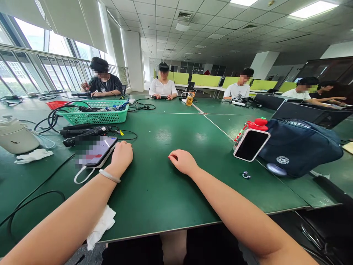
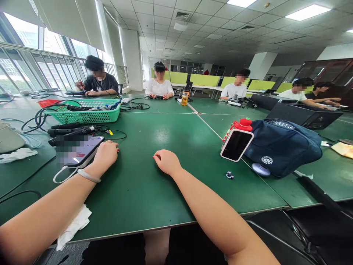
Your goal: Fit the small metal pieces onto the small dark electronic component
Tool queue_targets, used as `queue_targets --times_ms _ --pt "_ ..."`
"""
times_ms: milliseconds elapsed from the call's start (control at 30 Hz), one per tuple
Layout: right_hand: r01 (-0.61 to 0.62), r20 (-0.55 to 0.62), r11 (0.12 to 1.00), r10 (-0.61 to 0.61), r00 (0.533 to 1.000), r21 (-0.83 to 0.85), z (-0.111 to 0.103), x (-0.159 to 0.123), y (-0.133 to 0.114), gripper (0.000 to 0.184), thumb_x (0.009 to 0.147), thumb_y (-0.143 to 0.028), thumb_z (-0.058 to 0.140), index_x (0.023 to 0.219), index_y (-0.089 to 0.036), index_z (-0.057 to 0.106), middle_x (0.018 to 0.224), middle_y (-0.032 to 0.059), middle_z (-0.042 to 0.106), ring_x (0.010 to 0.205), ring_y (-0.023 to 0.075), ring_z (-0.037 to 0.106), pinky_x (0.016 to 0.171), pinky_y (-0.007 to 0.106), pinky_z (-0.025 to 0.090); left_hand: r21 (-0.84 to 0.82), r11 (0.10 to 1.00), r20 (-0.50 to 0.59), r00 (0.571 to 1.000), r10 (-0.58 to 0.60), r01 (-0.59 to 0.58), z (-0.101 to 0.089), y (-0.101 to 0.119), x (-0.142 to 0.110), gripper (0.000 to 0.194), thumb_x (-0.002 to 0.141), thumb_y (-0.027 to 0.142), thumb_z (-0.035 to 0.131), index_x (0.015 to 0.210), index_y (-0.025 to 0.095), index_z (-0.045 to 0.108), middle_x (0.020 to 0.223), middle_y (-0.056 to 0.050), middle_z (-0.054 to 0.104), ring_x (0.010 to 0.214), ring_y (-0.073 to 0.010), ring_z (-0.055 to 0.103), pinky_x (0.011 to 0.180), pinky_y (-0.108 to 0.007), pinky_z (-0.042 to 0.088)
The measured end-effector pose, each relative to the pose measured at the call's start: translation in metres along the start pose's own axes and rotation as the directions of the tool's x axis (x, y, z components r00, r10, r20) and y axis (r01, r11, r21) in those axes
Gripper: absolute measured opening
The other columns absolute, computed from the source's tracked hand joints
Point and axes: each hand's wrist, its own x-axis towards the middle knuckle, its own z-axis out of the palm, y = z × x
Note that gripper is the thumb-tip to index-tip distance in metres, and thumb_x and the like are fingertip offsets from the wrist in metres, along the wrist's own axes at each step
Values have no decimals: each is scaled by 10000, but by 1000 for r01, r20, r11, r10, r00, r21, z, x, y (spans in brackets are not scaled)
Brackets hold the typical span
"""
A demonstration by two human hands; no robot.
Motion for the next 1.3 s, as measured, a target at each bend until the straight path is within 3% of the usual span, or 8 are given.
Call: queue_targets --times_ms 267,333,467,567,733,867,1067,1300 --pt "-8 8 1000 8 1000 11 -1 0 0 226 867 -300 430 805 -206 626 801 11 619 705 118 532 603 233 373 -153 986 135 990 -49 70 10 8 -4 296 847 184 263 986 90 507 1001 -227 586 1048 -329 507 802 -410 399" --pt "-6 14 1000 6 1000 13 0 0 0 226 867 -300 431 807 -207 628 804 12 618 707 119 530 606 233 373 -180 983 150 989 -10 37 10 14 -6 276 855 207 272 969 112 505 1023 -213 579 1093 -330 481 831 -420 391" --pt "9 47 999 -10 999 37 3 2 2 181 851 -284 467 821 -207 628 781 1 605 706 114 523 620 231 377 -298 949 182 970 160 -101 4 39 -17 220 866 243 290 931 188 493 1044 -122 599 1019 -241 553 832 -343 414" --pt "45 96 998 -50 994 53 7 4 5 165 787 -316 578 897 -204 631 770 3 582 721 117 516 646 234 384 -620 742 132 899 417 -253 -6 62 -32 199 875 288 289 910 213 471 1180 -115 558 1074 -236 534 863 -355 409" --pt "88 123 996 -90 988 27 8 6 7 193 751 -338 630 880 -195 642 800 9 551 746 115 510 674 235 389 -857 457 62 833 550 -238 -15 83 -50 201 866 354 337 831 224 486 1307 -90 480 1263 -212 361 986 -385 333" --pt "132 150 991 -135 979 30 6 4 2 224 746 -382 633 880 -204 647 816 9 541 751 113 518 686 231 400 -923 340 29 851 525 -179 -12 84 -48 213 843 389 390 828 207 499 1341 -102 432 1284 -210 322 1033 -403 289" --pt "158 130 987 -158 979 7 11 0 -9 427 712 -552 594 920 -180 612 857 32 543 756 131 534 705 256 414 -976 208 40 882 469 -66 -13 84 -45 246 831 433 410 852 198 477 1378 -104 352 1205 -201 423 994 -360 349" --pt "115 91 977 -100 991 -178 23 3 -18 395 812 -508 493 1005 -166 536 879 61 554 735 158 560 629 264 416 -947 282 -16 899 438 -155 -11 83 -42 244 838 394 413 848 178 526 1258 -111 431 1103 -203 473 963 -380 379"
